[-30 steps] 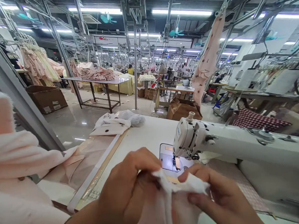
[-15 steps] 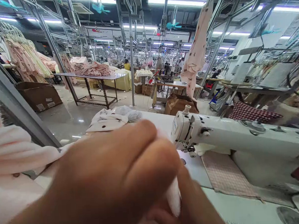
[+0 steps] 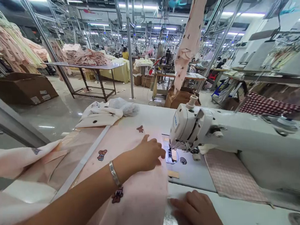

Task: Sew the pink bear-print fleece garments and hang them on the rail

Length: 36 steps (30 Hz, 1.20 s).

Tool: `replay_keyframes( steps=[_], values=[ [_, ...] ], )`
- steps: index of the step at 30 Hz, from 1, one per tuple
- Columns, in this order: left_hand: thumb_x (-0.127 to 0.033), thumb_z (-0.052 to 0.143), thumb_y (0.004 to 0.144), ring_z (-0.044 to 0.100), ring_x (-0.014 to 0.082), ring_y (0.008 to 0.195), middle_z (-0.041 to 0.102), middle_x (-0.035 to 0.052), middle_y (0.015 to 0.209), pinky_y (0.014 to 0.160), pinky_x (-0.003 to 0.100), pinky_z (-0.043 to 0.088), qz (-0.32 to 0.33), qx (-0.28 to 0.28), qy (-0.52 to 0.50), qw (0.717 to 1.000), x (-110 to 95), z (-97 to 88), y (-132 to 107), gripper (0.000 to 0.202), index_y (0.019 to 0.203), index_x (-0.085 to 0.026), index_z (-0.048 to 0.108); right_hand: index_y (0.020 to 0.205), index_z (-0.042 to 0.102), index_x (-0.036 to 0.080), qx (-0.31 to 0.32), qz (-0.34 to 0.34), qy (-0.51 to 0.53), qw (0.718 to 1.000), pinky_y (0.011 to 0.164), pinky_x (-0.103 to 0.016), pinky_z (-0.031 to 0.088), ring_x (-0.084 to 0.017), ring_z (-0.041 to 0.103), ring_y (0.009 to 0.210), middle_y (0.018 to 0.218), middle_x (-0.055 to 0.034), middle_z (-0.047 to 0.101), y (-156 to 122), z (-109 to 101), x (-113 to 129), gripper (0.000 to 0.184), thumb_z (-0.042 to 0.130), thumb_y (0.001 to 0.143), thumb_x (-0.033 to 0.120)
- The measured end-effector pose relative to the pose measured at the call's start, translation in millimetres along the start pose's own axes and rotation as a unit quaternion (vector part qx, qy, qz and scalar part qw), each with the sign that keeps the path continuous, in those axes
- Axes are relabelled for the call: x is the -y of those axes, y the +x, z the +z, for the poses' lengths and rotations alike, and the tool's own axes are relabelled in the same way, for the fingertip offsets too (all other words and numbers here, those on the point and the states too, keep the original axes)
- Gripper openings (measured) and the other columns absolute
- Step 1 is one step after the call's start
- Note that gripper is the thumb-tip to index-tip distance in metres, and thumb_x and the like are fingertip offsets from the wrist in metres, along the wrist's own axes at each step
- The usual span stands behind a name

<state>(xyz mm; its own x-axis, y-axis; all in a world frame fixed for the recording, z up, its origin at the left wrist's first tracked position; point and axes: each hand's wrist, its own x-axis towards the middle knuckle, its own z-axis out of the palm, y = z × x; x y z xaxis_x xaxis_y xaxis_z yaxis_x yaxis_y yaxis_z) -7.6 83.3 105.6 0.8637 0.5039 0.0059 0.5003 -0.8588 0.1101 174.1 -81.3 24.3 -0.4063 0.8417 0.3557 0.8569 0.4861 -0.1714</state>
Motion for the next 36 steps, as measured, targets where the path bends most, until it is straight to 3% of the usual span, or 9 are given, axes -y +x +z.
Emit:
replay_keyframes(
  steps=[4, 9, 12, 16, 21, 25, 28, 32, 36],
  values=[
    [-0.025, 0.072, 0.074, 0.055, 0.0204, 0.095, 0.064, -0.0017, 0.087, 0.097, 0.049, 0.027, 0.024, 0.033, -0.055, 0.998, -0.2, 7.3, -0.2, 0.010, 0.082, -0.026, 0.065, 0.110, 0.054, 0.031, 0.023, 0.033, 0.019, 0.999, 0.065, -0.030, 0.037, -0.017, 0.056, 0.072, 0.078, 0.0017, 0.059, 11.0, 4.0, 8.0, 0.030, 0.059, 0.082, 0.022],
    [-0.021, 0.063, 0.080, 0.058, 0.0140, 0.077, 0.064, -0.0040, 0.079, 0.082, 0.033, 0.038, 0.020, 0.030, -0.084, 0.996, 2.1, 8.8, 6.6, 0.005, 0.076, -0.021, 0.062, 0.103, 0.055, 0.028, 0.038, 0.054, 0.047, 0.997, 0.072, -0.031, 0.031, -0.017, 0.054, 0.077, 0.083, 0.0023, 0.060, 10.8, 5.2, 11.1, 0.021, 0.055, 0.083, 0.021],
    [-0.019, 0.060, 0.081, 0.058, 0.0157, 0.077, 0.064, -0.0023, 0.079, 0.080, 0.032, 0.038, 0.008, 0.019, -0.078, 0.997, 0.4, 18.1, 8.2, 0.006, 0.075, -0.020, 0.062, 0.097, 0.057, 0.026, -0.004, 0.034, 0.052, 0.998, 0.071, -0.032, 0.028, -0.016, 0.051, 0.071, 0.076, 0.0021, 0.058, 10.6, 7.8, 17.7, 0.019, 0.039, 0.092, 0.024],
    [-0.020, 0.061, 0.081, 0.056, 0.0176, 0.080, 0.062, -0.0001, 0.079, 0.084, 0.037, 0.037, -0.002, 0.007, -0.061, 0.998, -2.7, 29.6, 8.8, 0.005, 0.076, -0.019, 0.060, 0.098, 0.060, 0.024, -0.088, -0.082, 0.000, 0.993, 0.066, -0.033, 0.026, -0.015, 0.043, 0.055, 0.058, 0.0036, 0.052, 19.5, 15.0, 30.9, 0.033, 0.029, 0.097, 0.034],
    [-0.015, 0.058, 0.082, 0.051, 0.0231, 0.091, 0.058, 0.0049, 0.088, 0.083, 0.040, 0.037, -0.028, -0.040, -0.028, 0.998, -11.6, 37.6, 7.5, 0.002, 0.080, -0.016, 0.058, 0.068, 0.053, 0.020, -0.143, -0.097, 0.047, 0.984, 0.058, -0.030, 0.026, -0.012, 0.038, 0.047, 0.047, 0.0047, 0.045, 34.2, 10.9, 36.8, 0.042, 0.021, 0.095, 0.019],
    [-0.008, 0.048, 0.084, 0.051, 0.0220, 0.083, 0.056, 0.0071, 0.087, 0.073, 0.035, 0.042, -0.046, -0.060, -0.029, 0.997, -25.3, 45.7, -6.9, 0.010, 0.087, -0.013, 0.056, 0.079, 0.055, 0.018, -0.146, -0.113, 0.060, 0.981, 0.073, -0.029, 0.033, -0.014, 0.057, 0.075, 0.069, 0.0011, 0.064, 31.5, -0.3, 29.5, 0.030, 0.029, 0.094, 0.015],
    [-0.009, 0.045, 0.086, 0.052, 0.0201, 0.083, 0.057, 0.0058, 0.090, 0.076, 0.034, 0.044, -0.044, -0.057, -0.050, 0.996, -33.5, 49.2, -25.3, 0.012, 0.088, -0.014, 0.056, 0.082, 0.057, 0.018, -0.148, -0.130, 0.043, 0.980, 0.093, -0.035, 0.030, -0.018, 0.054, 0.107, 0.093, -0.0034, 0.069, 26.9, -3.0, 23.9, 0.031, 0.029, 0.094, 0.013],
    [-0.015, 0.045, 0.089, 0.049, 0.0207, 0.105, 0.056, 0.0063, 0.112, 0.094, 0.036, 0.039, -0.016, -0.088, -0.116, 0.989, -29.1, 49.6, -38.0, 0.019, 0.104, -0.015, 0.056, 0.076, 0.053, 0.019, -0.120, -0.126, 0.029, 0.984, 0.100, -0.036, 0.028, -0.019, 0.053, 0.114, 0.101, -0.0073, 0.068, 27.3, 0.3, 20.1, 0.027, 0.032, 0.089, 0.009],
    [-0.016, 0.048, 0.089, 0.046, 0.0210, 0.112, 0.055, 0.0076, 0.118, 0.100, 0.038, 0.034, 0.005, -0.123, -0.149, 0.981, -14.3, 49.1, -26.3, 0.023, 0.110, -0.014, 0.055, 0.076, 0.053, 0.021, -0.066, -0.052, 0.033, 0.996, 0.102, -0.030, 0.023, -0.015, 0.053, 0.112, 0.101, -0.0015, 0.068, 34.3, 0.7, 13.3, 0.021, 0.040, 0.080, 0.005]
  ],
)
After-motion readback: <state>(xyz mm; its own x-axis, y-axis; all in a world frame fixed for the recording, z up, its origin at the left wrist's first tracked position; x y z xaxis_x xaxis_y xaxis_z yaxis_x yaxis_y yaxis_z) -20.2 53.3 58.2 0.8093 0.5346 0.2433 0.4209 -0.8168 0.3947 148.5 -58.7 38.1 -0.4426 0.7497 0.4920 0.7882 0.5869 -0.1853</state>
